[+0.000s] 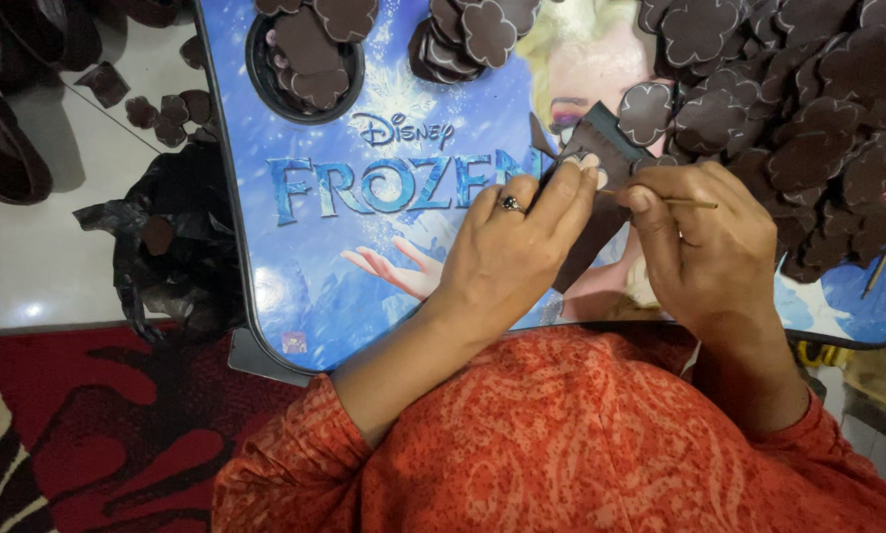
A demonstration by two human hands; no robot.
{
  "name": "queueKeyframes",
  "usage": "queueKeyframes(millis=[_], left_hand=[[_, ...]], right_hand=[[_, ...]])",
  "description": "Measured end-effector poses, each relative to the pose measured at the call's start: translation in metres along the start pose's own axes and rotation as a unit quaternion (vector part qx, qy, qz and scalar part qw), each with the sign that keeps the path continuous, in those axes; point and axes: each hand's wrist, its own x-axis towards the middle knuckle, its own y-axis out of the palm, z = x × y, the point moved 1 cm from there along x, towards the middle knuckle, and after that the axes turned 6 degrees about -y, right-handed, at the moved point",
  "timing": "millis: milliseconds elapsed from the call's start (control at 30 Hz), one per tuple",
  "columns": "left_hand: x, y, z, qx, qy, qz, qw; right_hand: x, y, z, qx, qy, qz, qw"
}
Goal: The person uses a small pointed tool to trace and refine the edges of a light-colored flower-shaped cutout placed on a dark leather piece. They repeatedly adjust the cutout and work around its perimeter, then set the finished piece aside and pick up another dark leather cutout to continue the process.
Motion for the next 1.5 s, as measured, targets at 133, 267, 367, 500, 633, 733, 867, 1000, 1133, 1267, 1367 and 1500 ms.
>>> queueKeyframes(millis=[133, 267, 367, 500, 633, 733, 867, 1000, 1133, 1267, 1367, 1500], left_hand=[[0.002, -0.001, 0.004, -0.037, -0.005, -0.001, 0.999], [0.003, -0.002, 0.008, -0.094, -0.015, 0.002, 0.995], [0.005, -0.001, 0.010, -0.118, -0.023, 0.002, 0.993], [0.005, -0.002, 0.012, -0.133, -0.034, -0.003, 0.991], [0.005, -0.002, 0.013, -0.145, -0.038, -0.005, 0.989], [0.005, -0.002, 0.013, -0.151, -0.039, -0.001, 0.988], [0.005, -0.001, 0.013, -0.153, -0.042, -0.005, 0.987], [0.007, 0.000, 0.013, -0.158, -0.044, -0.008, 0.986], [0.007, 0.000, 0.014, -0.172, -0.050, -0.006, 0.984], [0.007, 0.000, 0.014, -0.178, -0.052, -0.013, 0.983], [0.008, 0.000, 0.014, -0.177, -0.051, -0.012, 0.983], [0.010, 0.000, 0.017, -0.196, -0.056, -0.013, 0.979]], right_hand=[[0.006, -0.004, 0.003, -0.009, -0.018, -0.021, 1.000], [0.006, -0.006, 0.006, -0.001, -0.004, -0.022, 1.000], [0.004, -0.003, 0.004, 0.007, -0.007, -0.002, 1.000], [0.000, 0.001, 0.001, 0.009, -0.009, 0.004, 1.000], [-0.003, 0.001, 0.002, 0.026, -0.022, 0.004, 0.999], [-0.003, 0.003, 0.005, 0.037, -0.022, 0.007, 0.999], [0.000, 0.004, 0.008, 0.055, -0.011, 0.005, 0.998], [0.000, 0.004, 0.009, 0.056, -0.009, 0.014, 0.998], [-0.001, 0.002, 0.008, 0.025, -0.009, 0.016, 1.000], [0.000, 0.001, 0.007, 0.023, -0.020, 0.003, 1.000], [0.000, 0.002, 0.008, 0.041, -0.006, 0.004, 0.999], [0.004, 0.006, 0.008, 0.054, -0.015, 0.005, 0.998]])
